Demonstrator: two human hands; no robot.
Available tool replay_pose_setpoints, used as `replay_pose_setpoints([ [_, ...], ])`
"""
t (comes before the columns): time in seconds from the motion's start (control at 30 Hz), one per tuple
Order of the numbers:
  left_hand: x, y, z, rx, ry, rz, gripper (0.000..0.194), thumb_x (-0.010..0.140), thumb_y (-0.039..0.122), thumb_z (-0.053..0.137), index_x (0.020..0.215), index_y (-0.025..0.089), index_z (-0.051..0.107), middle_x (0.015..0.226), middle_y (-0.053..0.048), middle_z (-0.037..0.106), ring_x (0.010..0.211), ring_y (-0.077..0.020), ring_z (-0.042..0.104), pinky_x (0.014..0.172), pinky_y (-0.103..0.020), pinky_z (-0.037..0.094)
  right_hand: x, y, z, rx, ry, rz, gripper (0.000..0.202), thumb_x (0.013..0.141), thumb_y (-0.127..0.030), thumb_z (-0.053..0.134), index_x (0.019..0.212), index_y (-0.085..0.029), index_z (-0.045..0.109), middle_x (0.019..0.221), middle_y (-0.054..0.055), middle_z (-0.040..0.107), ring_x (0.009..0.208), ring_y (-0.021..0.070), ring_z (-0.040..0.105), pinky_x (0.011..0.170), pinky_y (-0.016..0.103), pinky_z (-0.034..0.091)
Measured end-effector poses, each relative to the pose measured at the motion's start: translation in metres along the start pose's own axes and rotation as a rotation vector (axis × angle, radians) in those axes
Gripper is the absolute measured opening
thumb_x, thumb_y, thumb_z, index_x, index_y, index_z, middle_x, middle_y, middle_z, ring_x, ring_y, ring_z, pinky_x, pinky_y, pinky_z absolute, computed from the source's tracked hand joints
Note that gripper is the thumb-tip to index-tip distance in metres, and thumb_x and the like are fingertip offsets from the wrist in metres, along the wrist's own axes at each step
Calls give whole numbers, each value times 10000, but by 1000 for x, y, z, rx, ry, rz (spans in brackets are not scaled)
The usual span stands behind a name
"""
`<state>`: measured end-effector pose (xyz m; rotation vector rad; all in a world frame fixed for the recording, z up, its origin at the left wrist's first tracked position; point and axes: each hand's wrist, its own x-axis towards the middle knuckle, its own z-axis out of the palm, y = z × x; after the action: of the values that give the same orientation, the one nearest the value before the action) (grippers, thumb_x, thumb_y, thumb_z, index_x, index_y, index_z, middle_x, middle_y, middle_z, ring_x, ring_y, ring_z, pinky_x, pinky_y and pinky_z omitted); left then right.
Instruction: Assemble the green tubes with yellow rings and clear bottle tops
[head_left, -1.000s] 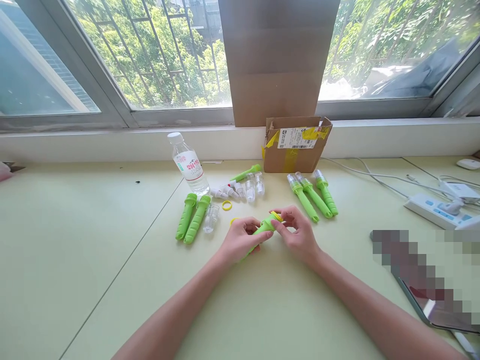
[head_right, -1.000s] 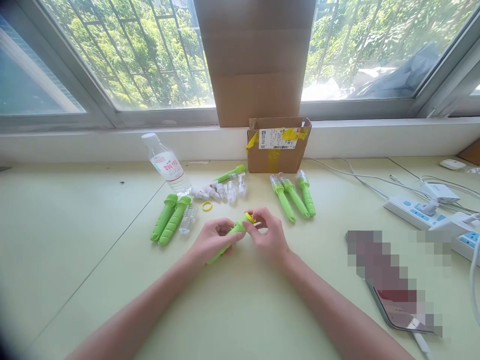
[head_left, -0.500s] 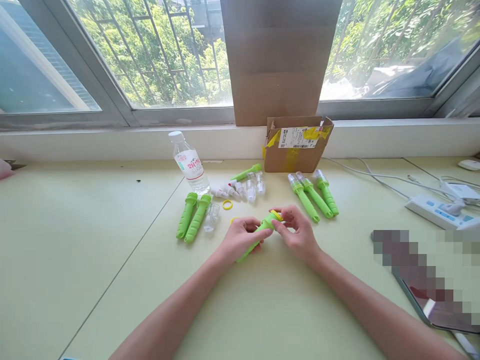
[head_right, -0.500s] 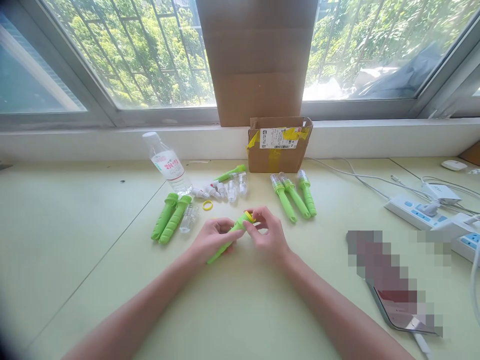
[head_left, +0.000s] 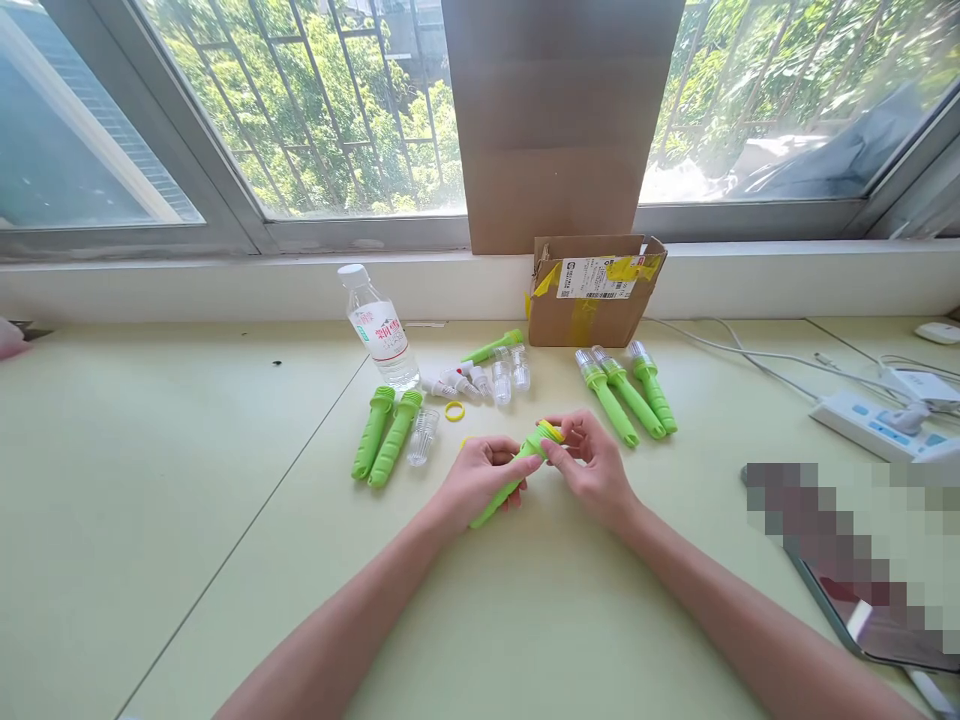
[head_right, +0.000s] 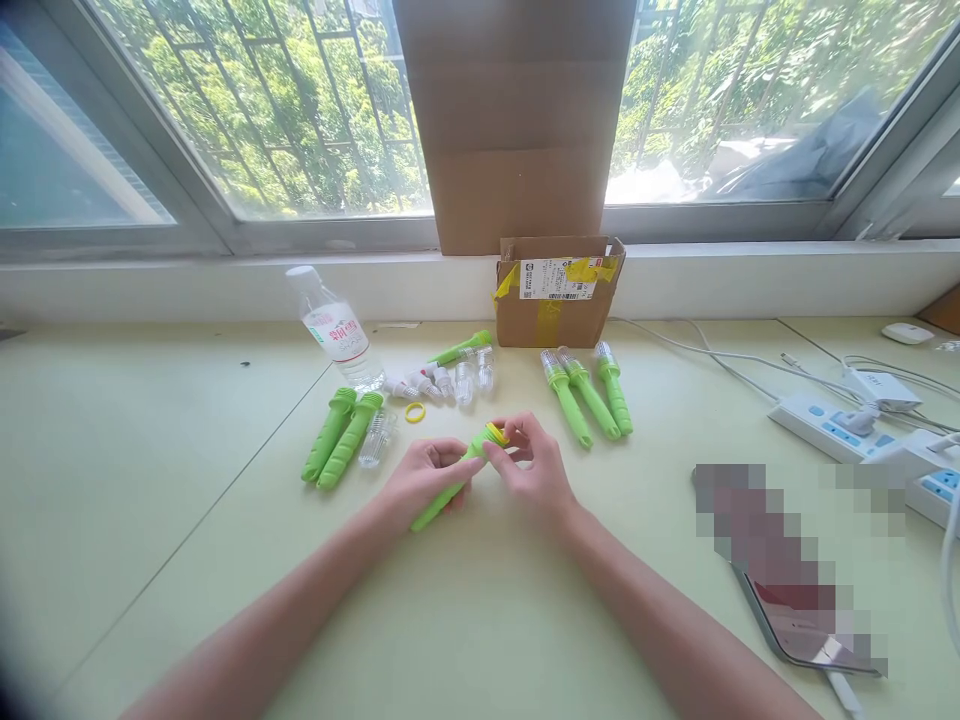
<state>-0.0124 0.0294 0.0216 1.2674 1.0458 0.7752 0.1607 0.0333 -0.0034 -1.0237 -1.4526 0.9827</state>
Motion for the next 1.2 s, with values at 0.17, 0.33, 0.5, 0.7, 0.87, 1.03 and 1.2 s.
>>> replay_pose_setpoints([
  [0.17,0,1,1,-28,-22,-24,382,736,513,663,813,141,621,580,0,566,458,-104,529,419,-202,398,-1,-2,1,40,-2,-14,304,782,-346,682,812,-229,402,1039,58,628,840,190,673,671,317,534],
  [0.33,1,1,-1,-30,-36,-21,386,754,519,651,795,137,618,566,3,556,446,-100,516,404,-196,377,0,-3,2,80,-22,0,347,747,-332,721,830,-240,398,1033,35,622,838,187,671,668,319,531],
  [0.5,1,2,-2,-27,-62,-20,374,778,507,634,789,135,611,544,11,541,437,-93,502,410,-197,386,2,-2,3,129,-12,24,339,744,-324,723,809,-235,403,1003,27,625,768,170,664,647,318,524],
  [0.7,2,2,-4,1,-108,-7,391,795,519,602,719,135,591,551,7,538,437,-89,502,406,-194,384,0,0,4,143,4,22,336,741,-336,725,796,-230,411,969,32,639,762,175,660,650,322,529],
  [0.87,2,3,-6,88,-125,-5,354,805,495,594,809,141,607,611,8,548,465,-91,519,410,-193,403,-4,1,6,108,65,35,350,723,-343,743,799,-227,422,1003,43,643,754,171,660,665,328,537],
  [1.03,1,-1,1,213,-45,44,340,723,380,699,979,184,591,635,47,503,493,-97,511,397,-193,420,-3,4,6,142,142,76,352,720,-381,741,824,-227,442,1012,55,645,721,172,664,613,317,540],
  [1.2,1,-9,10,314,226,187,266,706,375,708,810,167,578,687,25,544,537,-93,509,416,-184,385,0,4,5,170,174,98,374,694,-405,755,813,-223,451,974,52,647,703,173,662,571,303,538],
])
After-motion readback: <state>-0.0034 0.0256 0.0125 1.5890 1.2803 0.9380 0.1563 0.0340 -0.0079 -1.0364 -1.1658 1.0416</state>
